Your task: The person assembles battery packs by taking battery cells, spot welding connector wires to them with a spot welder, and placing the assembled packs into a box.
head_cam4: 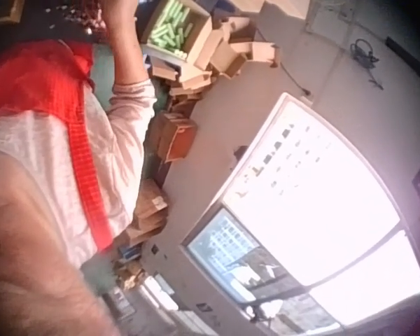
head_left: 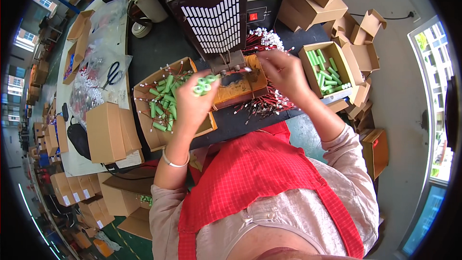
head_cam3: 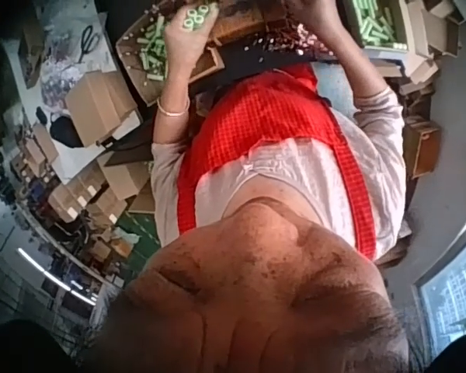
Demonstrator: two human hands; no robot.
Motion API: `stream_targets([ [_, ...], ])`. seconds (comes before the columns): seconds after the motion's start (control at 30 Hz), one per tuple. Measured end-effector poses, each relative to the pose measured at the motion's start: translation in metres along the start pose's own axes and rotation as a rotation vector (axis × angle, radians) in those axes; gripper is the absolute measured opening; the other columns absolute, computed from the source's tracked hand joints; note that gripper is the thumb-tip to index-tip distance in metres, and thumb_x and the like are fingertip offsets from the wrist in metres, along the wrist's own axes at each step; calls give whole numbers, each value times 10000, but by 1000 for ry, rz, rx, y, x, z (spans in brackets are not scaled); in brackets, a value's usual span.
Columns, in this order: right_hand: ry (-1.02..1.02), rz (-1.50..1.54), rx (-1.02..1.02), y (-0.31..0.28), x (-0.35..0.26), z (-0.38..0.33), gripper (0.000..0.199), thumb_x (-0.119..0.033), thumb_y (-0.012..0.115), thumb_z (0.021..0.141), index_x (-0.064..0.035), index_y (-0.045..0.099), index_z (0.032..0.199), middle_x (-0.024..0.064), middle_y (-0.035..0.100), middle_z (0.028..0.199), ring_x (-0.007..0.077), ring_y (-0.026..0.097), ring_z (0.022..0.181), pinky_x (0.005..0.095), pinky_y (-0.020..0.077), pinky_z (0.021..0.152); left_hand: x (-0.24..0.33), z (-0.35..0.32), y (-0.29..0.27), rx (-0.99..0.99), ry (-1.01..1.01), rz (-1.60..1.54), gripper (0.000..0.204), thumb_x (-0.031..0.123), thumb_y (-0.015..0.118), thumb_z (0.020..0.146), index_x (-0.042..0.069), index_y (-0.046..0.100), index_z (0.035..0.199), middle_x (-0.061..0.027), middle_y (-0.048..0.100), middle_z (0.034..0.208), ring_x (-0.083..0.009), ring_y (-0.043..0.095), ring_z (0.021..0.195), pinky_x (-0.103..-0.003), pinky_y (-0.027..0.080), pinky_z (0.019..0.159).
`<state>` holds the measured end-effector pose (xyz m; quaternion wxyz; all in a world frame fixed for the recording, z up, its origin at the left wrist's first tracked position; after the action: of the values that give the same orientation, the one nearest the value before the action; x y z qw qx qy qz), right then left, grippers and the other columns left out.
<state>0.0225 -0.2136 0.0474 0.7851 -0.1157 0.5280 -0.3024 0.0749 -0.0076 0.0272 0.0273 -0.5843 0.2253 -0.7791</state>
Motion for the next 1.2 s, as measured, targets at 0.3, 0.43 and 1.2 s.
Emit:
stream_targets([
  [0.3, 37, -608, -157, -45, 90, 2, 129, -96, 573, 773, -9, 634, 846, 157, 606, 820, 312, 597, 759, 371, 477, 686, -14, -15, -59, 88, 18, 254, 173, 114, 671, 772, 20, 636, 913, -101, 635, 855, -163, 611, 744, -268, 473, 666],
  [0.43, 195, -513, -127, -72, 58, -4, 149, -166, 620, 762, -29, 657, 804, 141, 616, 741, 296, 602, 703, 352, 479, 651, 6, -17, -51, 57, 156, 265, 203, 109, 679, 765, 21, 648, 945, -63, 564, 777, -132, 550, 677, -255, 447, 622],
  [1.2, -203, -151, 22, -3, -23, -41, 83, -41, 687, 707, -17, 626, 758, 84, 597, 686, 225, 550, 601, 318, 435, 546, 23, 0, 27, 22, 298, 63, 167, 64, 701, 699, -8, 616, 823, -121, 584, 713, -261, 584, 625, -324, 457, 559],
])
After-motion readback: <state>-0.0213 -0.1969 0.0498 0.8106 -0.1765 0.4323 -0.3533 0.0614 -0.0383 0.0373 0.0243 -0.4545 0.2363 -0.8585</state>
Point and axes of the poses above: each hand's wrist, its own z-axis towards the middle knuckle, its own y-axis out of the palm, x = y × z, the point moved 7 cm from there along z, towards the middle knuckle
